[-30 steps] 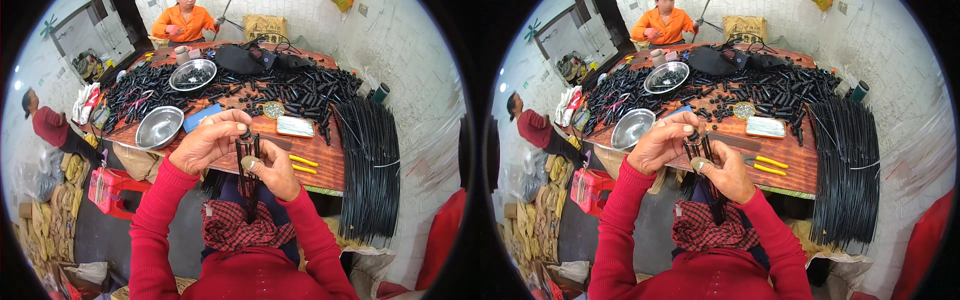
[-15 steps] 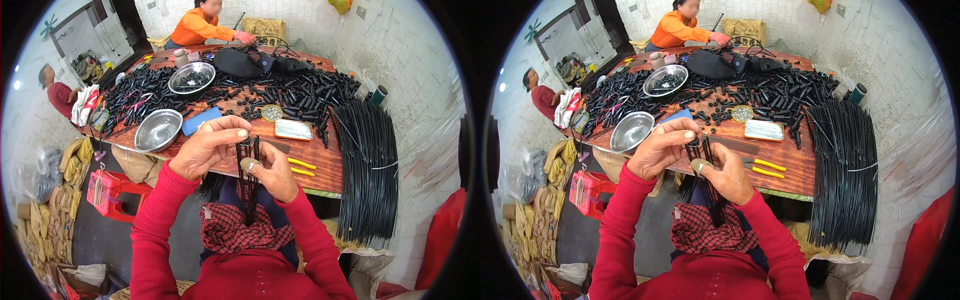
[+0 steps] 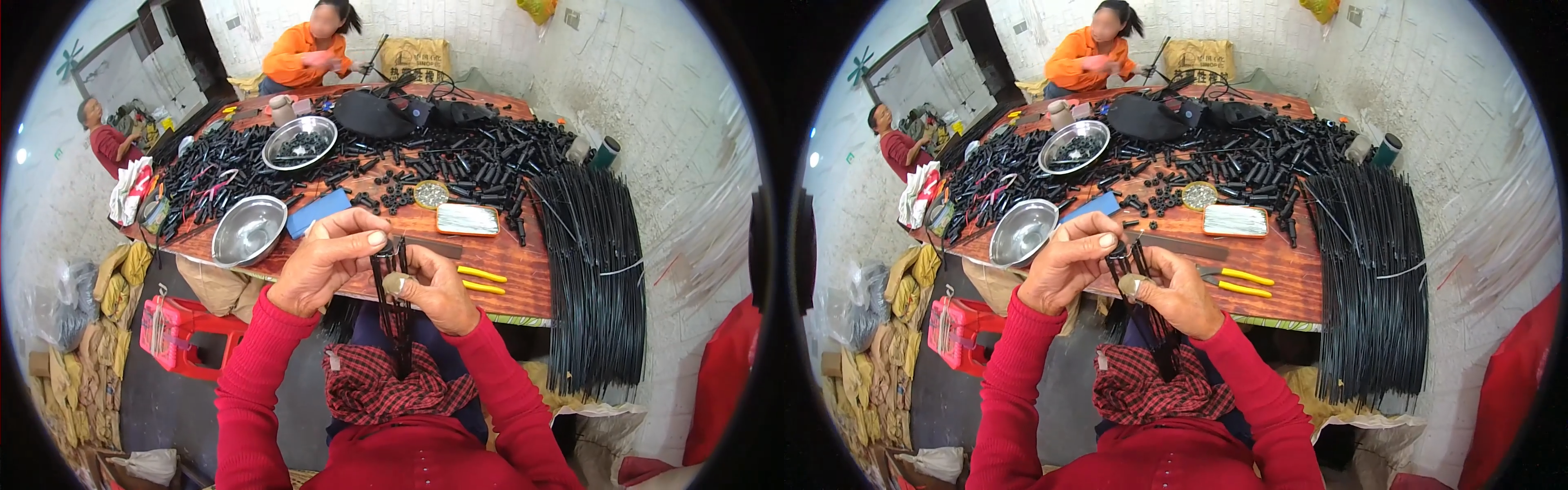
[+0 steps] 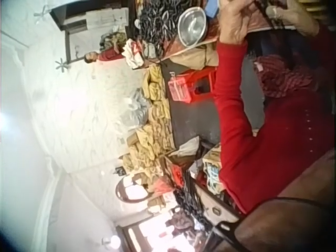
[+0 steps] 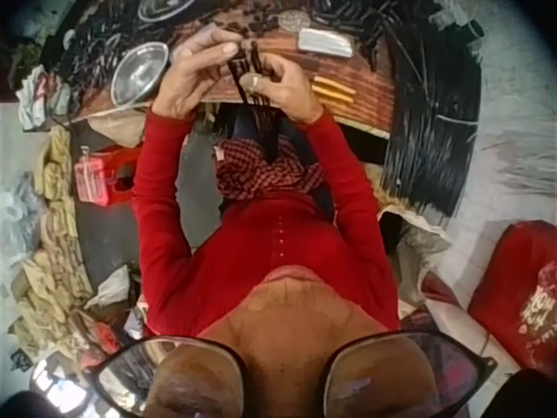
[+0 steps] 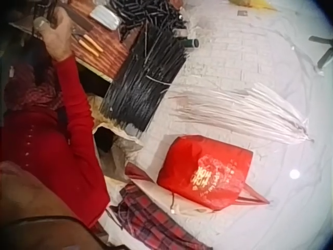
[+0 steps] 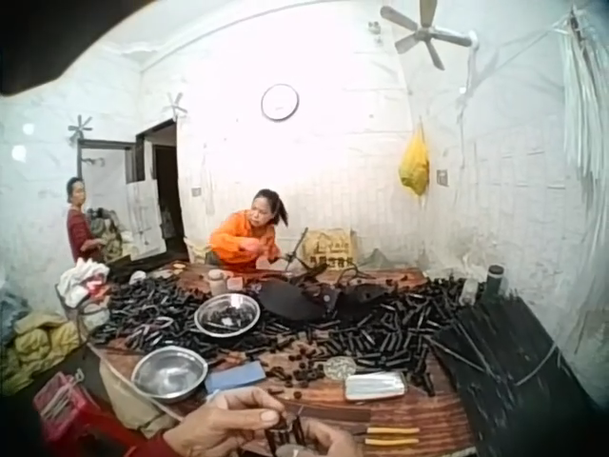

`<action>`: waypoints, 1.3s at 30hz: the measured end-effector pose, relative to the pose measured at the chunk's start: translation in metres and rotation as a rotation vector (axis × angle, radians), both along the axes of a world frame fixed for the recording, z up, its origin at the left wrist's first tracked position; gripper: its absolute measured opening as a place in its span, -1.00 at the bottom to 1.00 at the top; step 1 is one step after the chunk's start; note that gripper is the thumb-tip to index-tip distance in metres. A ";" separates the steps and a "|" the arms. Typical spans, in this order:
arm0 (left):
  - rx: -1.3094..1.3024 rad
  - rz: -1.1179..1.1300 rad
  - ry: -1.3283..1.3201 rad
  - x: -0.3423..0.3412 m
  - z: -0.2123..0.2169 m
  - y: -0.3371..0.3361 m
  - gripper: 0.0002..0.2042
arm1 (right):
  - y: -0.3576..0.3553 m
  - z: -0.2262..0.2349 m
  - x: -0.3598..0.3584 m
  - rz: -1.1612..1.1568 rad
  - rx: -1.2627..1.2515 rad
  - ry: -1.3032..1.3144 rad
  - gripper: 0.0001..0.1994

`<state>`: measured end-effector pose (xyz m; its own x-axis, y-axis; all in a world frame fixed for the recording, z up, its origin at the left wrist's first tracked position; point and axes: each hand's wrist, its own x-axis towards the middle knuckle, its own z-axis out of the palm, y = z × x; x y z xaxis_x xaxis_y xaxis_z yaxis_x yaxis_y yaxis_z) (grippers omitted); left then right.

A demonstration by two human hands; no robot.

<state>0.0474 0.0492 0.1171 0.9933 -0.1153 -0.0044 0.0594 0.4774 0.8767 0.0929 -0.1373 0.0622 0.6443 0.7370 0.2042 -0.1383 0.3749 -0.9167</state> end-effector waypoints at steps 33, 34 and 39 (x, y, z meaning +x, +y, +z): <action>0.206 0.112 -0.163 -0.022 -0.004 -0.002 -0.57 | 0.000 0.005 0.000 0.076 0.004 0.022 -0.70; 0.198 0.118 -0.165 -0.023 -0.006 -0.002 -0.60 | 0.000 0.004 -0.001 0.053 -0.001 0.024 -0.70; 0.156 0.105 -0.180 -0.023 -0.008 -0.001 -0.66 | 0.001 0.004 -0.003 0.064 0.013 0.031 -0.69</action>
<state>0.0246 0.0480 0.1094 0.9863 -0.0238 0.1635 -0.1466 0.3305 0.9323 0.0900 -0.1366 0.0663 0.6021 0.7743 0.1946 -0.1904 0.3760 -0.9068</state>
